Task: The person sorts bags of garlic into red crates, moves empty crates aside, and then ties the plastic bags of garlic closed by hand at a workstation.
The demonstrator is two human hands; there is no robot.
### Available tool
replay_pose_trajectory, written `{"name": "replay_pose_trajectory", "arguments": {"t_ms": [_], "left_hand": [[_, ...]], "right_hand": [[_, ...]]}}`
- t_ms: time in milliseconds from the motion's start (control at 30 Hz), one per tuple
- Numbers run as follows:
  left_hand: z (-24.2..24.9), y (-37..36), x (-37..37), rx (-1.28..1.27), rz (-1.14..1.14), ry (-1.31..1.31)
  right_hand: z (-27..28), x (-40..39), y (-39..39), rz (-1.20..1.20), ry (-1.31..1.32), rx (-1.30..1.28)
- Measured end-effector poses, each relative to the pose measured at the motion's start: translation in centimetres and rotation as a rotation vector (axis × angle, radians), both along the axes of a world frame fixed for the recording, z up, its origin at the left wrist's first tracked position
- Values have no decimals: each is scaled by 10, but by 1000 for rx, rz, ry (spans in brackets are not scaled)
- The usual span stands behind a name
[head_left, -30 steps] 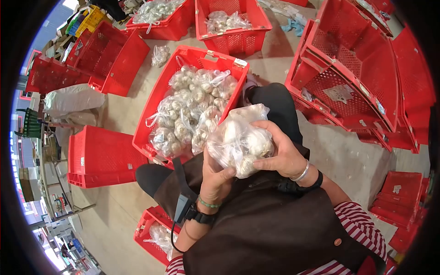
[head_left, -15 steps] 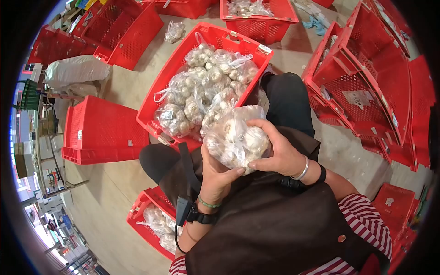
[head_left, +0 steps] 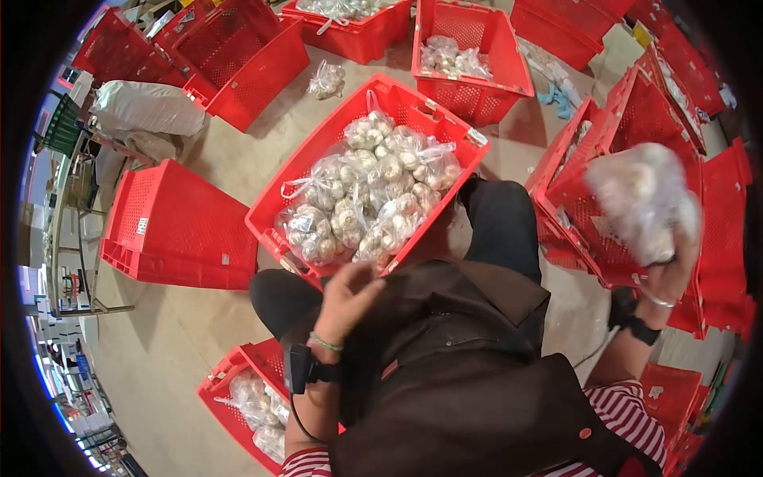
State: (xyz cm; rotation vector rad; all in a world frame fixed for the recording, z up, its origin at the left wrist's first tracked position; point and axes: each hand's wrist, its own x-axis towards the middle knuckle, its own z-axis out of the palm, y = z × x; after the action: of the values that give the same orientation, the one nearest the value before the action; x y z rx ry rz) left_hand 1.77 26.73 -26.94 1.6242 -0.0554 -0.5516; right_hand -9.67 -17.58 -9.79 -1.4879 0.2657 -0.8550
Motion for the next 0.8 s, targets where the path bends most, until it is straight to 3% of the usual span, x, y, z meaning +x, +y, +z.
{"name": "replay_pose_trajectory", "arguments": {"t_ms": [67,133,167,200,267,333,367,400,467,500,533,567,600,633,667,700,767,800], "left_hand": [[-28,37,24,136,133,-131],[-29,66,40,579,198,-504],[-41,82,46,667,244,-578],[-22,83,48,746,261,-565],[-27,92,49,608,339,-556],[-25,95,45,605,355,-589],[-28,96,44,516,390,-632],[-27,98,44,523,396,-615],[-23,101,45,458,430,-589],[-21,98,48,425,472,-579],[-19,99,51,422,482,-559],[-18,99,54,448,441,-581],[-18,100,57,477,400,-604],[-19,100,60,478,400,-660],[-18,101,61,481,413,-650],[-16,101,61,494,411,-636],[-14,104,61,509,412,-615],[-13,106,62,521,413,-614]], "right_hand": [[4,-8,-72,-275,48,-129],[-19,-4,-141,-336,115,-151],[-42,-3,-184,-404,196,-69],[-60,0,-208,-449,271,2],[-98,-2,-285,-350,408,395],[-79,33,-218,-284,406,509],[-86,60,-181,-519,367,114],[-77,90,-114,-496,264,34],[-95,145,-49,-274,381,-218],[-106,171,-1,-176,465,-649],[-150,196,14,11,559,-589],[-175,222,55,255,459,-852],[-194,237,103,447,768,-729],[-231,250,128,688,752,-739],[-275,264,140,842,831,-941],[-321,268,152,854,725,-1130],[-356,281,180,994,1071,-1125],[-361,280,192,1003,1068,-1130]]}}
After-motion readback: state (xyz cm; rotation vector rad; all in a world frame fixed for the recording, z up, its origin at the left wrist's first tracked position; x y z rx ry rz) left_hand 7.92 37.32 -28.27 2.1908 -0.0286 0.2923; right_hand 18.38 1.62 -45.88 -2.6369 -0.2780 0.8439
